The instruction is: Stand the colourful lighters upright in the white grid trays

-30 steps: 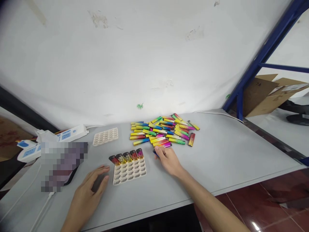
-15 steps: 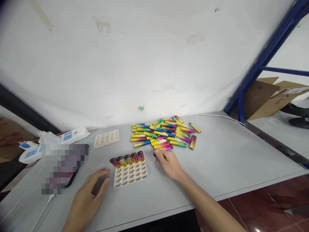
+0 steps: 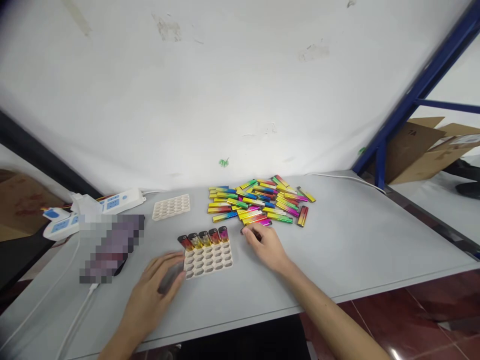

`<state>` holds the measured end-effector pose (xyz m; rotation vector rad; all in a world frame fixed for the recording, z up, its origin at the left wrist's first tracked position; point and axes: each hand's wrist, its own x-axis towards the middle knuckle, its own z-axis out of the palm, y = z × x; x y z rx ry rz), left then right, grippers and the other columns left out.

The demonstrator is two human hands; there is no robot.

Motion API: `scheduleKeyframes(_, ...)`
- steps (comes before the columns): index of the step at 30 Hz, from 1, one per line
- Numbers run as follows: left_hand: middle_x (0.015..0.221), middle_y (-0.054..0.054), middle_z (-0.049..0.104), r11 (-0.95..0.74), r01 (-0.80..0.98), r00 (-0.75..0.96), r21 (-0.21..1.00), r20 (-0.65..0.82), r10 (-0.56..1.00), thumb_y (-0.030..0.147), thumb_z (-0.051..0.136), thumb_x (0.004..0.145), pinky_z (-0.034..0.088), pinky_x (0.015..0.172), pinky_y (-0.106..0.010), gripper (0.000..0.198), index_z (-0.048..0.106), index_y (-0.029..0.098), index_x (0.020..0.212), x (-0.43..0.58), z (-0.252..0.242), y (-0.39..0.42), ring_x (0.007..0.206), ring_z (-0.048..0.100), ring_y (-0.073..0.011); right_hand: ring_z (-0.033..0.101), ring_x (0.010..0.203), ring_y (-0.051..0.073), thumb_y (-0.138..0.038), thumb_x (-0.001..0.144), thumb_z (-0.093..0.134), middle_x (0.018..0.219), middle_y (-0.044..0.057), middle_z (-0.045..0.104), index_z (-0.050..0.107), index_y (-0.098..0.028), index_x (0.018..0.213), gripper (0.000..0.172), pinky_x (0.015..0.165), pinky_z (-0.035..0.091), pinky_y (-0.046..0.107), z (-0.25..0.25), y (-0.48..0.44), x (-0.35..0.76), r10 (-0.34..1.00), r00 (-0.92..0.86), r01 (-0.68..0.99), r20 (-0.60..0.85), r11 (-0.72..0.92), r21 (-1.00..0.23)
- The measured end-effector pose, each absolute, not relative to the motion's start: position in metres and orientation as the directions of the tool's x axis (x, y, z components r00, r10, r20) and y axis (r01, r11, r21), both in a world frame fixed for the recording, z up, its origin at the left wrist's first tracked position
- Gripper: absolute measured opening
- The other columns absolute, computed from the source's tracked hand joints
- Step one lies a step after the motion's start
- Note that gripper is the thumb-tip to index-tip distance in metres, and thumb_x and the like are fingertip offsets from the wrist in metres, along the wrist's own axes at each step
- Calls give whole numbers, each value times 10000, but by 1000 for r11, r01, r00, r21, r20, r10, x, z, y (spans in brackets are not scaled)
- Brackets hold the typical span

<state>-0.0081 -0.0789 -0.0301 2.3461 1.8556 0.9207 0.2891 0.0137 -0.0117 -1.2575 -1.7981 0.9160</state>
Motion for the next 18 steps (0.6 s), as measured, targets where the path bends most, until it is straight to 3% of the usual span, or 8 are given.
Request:
scheduleKeyframes(2,1213,-49,656,-368,887,218,279,449,866,341,578,903,498,967,-403,262,645,276,1148,-5,-28,-82,1120,604,-238,581,798,175,-470,895,585,858,30,671,665,-198,904,284,738,432,294,-7,10,287,952,-222,391,211,285,-875)
scheduleKeyframes(4,1240,-52,639,-393,892,264,222,450,853,312,572,910,490,965,-408,258,650,285,1154,-1,-26,-83,1112,602,-239,593,884,191,-467,831,678,954,41,682,668,-213,972,291,791,447,307,2,3,281,951,-220,353,215,283,-892)
scheduleKeyframes(9,1224,-75,643,-413,895,316,168,414,853,297,537,932,471,965,-450,260,654,269,1162,23,-21,-85,1099,594,-257,618,775,165,-446,818,704,894,29,687,648,-211,958,279,714,485,293,26,-18,243,912,-333,289,241,342,-894)
scheduleKeyframes(14,1138,-84,667,-411,896,312,171,417,854,258,531,932,445,1004,-481,252,650,244,1155,46,-18,-90,1076,600,-258,655,821,183,-383,822,723,910,41,695,625,-213,955,237,707,511,294,17,-30,212,890,-305,499,340,453,-739)
scheduleKeyframes(18,1206,-76,651,-431,880,323,199,415,851,231,522,932,425,1034,-494,243,651,247,1137,44,-20,-92,1113,583,-262,668,813,199,-384,885,653,948,63,694,614,-205,996,214,683,492,299,6,-33,206,883,-279,648,379,464,-604)
